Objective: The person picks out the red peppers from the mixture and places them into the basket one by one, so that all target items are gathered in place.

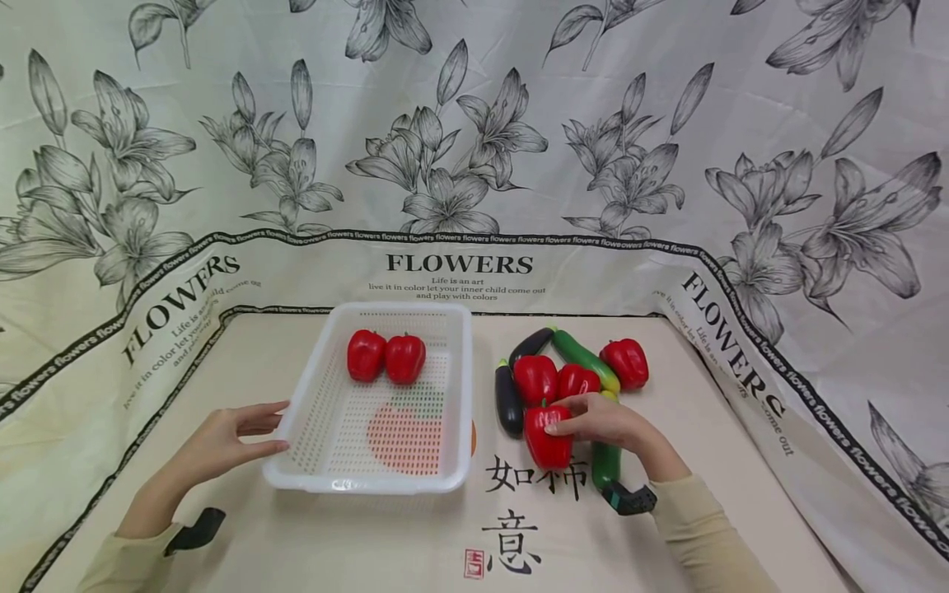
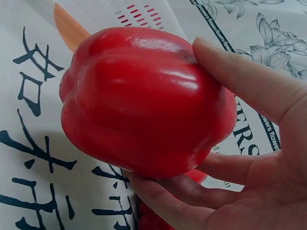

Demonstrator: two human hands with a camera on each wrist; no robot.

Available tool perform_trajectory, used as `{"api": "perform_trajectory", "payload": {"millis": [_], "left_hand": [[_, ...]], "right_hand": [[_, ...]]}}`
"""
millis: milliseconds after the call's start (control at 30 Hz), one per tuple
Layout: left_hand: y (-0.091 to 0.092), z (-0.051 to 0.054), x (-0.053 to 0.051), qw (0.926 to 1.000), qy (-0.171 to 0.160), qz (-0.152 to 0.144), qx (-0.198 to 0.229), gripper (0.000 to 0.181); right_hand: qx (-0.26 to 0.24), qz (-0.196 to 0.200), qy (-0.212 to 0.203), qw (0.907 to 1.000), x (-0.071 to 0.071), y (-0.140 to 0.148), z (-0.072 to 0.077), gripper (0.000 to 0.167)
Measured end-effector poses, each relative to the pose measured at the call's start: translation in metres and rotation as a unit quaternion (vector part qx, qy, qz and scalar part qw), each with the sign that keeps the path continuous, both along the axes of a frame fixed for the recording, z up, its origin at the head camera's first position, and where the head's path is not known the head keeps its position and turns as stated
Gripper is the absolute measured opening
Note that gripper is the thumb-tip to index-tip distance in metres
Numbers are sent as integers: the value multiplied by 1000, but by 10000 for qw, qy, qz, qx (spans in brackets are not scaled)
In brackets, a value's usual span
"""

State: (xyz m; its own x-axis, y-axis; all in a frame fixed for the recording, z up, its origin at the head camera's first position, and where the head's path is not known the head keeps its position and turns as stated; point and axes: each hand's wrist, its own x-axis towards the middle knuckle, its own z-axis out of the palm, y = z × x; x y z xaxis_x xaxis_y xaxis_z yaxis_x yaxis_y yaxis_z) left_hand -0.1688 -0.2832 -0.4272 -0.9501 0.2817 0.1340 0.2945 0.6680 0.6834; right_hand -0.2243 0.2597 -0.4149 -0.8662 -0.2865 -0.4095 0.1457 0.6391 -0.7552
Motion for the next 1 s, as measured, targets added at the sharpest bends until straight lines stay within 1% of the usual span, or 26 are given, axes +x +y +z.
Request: {"api": "perform_trajectory", "payload": {"millis": [333, 467, 633, 867, 1000], "left_hand": [[-2, 1, -1, 10000, -20, 1, -35, 68], [-2, 3, -1, 10000, -41, 12, -62, 69], [-1, 4, -1, 9999, -63, 20, -82, 68], [0, 3, -2, 9999, -132, 7, -78, 68], [-1, 3, -2, 9999, -142, 6, -81, 68]], "right_hand": [[-25, 130, 105, 9999, -5, -5, 13, 79], [67, 163, 201, 9996, -8, -8, 18, 79], [214, 245, 254, 9991, -14, -12, 26, 78], [106, 439, 230, 9987, -23, -19, 37, 79], [138, 519, 270, 9982, -27, -23, 42, 80]]}}
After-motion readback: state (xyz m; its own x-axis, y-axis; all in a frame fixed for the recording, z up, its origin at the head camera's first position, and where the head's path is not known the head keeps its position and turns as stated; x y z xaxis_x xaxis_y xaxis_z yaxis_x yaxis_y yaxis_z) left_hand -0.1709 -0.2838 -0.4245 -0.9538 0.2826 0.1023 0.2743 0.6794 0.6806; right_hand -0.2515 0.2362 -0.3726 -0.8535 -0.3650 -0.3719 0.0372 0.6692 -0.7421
